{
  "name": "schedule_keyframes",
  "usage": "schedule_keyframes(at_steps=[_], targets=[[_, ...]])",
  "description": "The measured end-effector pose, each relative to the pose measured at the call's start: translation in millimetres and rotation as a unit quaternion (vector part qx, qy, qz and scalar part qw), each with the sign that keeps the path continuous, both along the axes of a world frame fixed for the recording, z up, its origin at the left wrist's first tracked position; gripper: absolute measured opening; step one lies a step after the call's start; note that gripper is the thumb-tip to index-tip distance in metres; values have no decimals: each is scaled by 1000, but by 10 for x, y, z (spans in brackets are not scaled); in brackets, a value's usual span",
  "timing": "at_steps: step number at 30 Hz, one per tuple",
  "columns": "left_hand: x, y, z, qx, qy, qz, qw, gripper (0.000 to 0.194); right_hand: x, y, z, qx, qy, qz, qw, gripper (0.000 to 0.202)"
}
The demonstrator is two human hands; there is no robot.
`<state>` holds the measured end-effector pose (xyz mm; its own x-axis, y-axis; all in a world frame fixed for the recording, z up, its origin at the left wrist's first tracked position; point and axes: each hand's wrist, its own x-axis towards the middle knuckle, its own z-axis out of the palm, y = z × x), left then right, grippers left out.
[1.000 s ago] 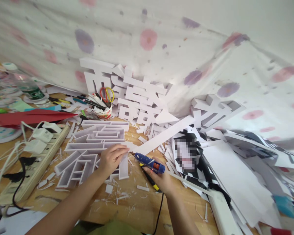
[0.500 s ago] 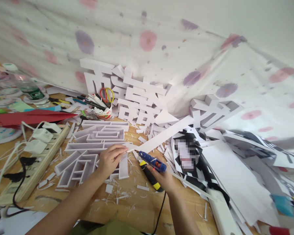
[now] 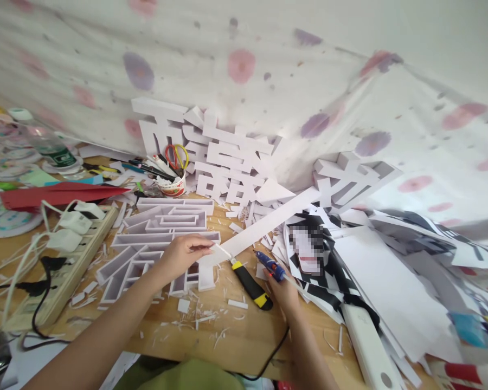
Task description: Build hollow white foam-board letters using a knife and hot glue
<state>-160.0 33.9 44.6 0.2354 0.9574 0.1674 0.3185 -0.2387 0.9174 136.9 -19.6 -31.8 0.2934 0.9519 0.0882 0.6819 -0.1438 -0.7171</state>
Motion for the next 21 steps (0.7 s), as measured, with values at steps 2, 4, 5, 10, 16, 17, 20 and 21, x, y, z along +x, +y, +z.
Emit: schedule_keyframes(at_steps=[2, 4, 5, 10, 16, 17, 20, 21], targets=[[3, -2, 43, -8, 20, -26, 999, 20, 9, -10, -36, -18, 2, 0, 1000, 36], [12, -4, 86, -6, 37, -49, 998, 19, 24, -10, -62, -27, -6, -8, 1000, 37], [18, -5, 105, 2, 43, -56, 998, 19, 34, -10, -70, -27, -10, -15, 999, 37], [52, -25, 137, 70, 51, -57, 995, 17, 89, -13, -53, -2, -26, -44, 999, 38], [139, -80, 120, 65, 56, 3, 996, 19, 117, 55, 12, 43, -66, -42, 996, 35], [153, -89, 121, 55, 61, 20, 996, 18, 118, 61, 7, 37, -78, -43, 995, 35], [185, -111, 130, -6, 73, 59, 996, 16, 108, 11, -37, 47, -110, -55, 991, 37], [191, -116, 133, -31, 73, 68, 995, 16, 99, -34, -53, 68, -122, -64, 988, 39]])
